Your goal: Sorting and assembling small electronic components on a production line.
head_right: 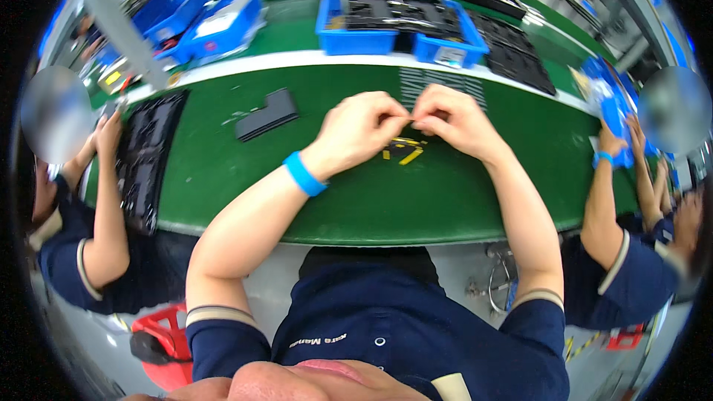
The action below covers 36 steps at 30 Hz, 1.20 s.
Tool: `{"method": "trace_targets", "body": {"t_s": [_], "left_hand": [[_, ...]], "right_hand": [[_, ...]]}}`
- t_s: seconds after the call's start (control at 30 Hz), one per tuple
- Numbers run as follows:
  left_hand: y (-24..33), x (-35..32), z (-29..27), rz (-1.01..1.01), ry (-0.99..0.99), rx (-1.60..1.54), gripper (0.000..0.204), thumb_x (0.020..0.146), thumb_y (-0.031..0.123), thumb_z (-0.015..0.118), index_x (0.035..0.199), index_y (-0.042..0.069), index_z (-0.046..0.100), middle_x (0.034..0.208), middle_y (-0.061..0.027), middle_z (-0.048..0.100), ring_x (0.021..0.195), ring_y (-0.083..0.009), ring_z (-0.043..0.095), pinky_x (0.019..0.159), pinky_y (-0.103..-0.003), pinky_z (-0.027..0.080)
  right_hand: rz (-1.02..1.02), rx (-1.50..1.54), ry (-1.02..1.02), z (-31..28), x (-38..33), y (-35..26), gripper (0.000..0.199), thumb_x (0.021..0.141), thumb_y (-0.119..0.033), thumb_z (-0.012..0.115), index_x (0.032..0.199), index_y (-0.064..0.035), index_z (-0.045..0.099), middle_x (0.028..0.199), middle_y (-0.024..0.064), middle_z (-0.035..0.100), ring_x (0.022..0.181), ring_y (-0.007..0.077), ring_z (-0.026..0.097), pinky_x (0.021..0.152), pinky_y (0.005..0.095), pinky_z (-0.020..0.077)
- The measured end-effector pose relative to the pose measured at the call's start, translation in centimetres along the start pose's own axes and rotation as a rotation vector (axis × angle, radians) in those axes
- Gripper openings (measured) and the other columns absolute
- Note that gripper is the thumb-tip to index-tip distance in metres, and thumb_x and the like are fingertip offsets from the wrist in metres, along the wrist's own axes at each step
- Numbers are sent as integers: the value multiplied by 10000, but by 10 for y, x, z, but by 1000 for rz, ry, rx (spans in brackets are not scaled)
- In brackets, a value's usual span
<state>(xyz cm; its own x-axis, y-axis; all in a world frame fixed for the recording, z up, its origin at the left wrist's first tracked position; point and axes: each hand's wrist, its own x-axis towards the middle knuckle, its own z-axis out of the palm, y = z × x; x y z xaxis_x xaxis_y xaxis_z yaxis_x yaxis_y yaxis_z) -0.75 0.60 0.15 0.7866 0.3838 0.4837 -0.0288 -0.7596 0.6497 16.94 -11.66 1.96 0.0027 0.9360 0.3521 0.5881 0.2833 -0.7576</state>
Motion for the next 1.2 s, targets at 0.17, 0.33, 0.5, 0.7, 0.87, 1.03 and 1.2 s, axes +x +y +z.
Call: {"method": "trace_targets", "body": {"t_s": [0.17,0.33,0.5,0.7,0.87,1.03,1.2], "left_hand": [[5,0,-6,-92,-51,3,114,844,143,652,882,42,688,820,-76,654,723,-186,640,645,-307,513],[5,1,-6,-65,-6,21,90,816,98,647,865,29,676,807,-77,647,716,-170,629,634,-295,508],[3,5,-16,-78,14,258,34,772,139,627,772,107,637,788,-23,600,806,-223,598,688,-374,504],[-8,3,-23,-26,-69,508,57,773,150,614,754,102,641,823,-39,592,829,-232,591,693,-378,527],[-14,0,-23,-7,-154,610,70,802,149,595,780,98,638,849,-53,577,867,-251,585,728,-391,516],[-16,-2,-22,15,-148,635,75,834,137,589,806,97,646,864,-51,576,880,-249,584,733,-388,514],[-17,-2,-21,39,-151,616,52,841,133,610,840,99,649,883,-46,579,896,-241,588,742,-379,516]], "right_hand": [[18,199,-29,3,1,1,45,848,15,655,886,12,631,941,68,549,756,124,597,645,239,524],[13,416,99,-11,1,6,42,851,26,648,877,11,620,954,71,540,708,131,613,647,262,537],[280,104,407,-43,-1,26,136,869,-36,666,1000,-17,640,822,20,638,683,79,601,621,223,517],[161,-366,229,-33,-2,45,78,840,-25,667,917,-9,664,828,51,634,754,137,622,680,276,508],[74,-501,163,-24,-3,44,79,845,-72,668,896,-13,657,874,91,632,818,222,633,740,321,518],[124,-529,148,-16,1,41,81,848,-76,664,896,-11,655,877,91,615,826,243,631,743,331,517],[106,-518,154,-13,0,46,81,847,-77,667,894,-12,655,878,91,614,827,242,630,739,332,516]]}}
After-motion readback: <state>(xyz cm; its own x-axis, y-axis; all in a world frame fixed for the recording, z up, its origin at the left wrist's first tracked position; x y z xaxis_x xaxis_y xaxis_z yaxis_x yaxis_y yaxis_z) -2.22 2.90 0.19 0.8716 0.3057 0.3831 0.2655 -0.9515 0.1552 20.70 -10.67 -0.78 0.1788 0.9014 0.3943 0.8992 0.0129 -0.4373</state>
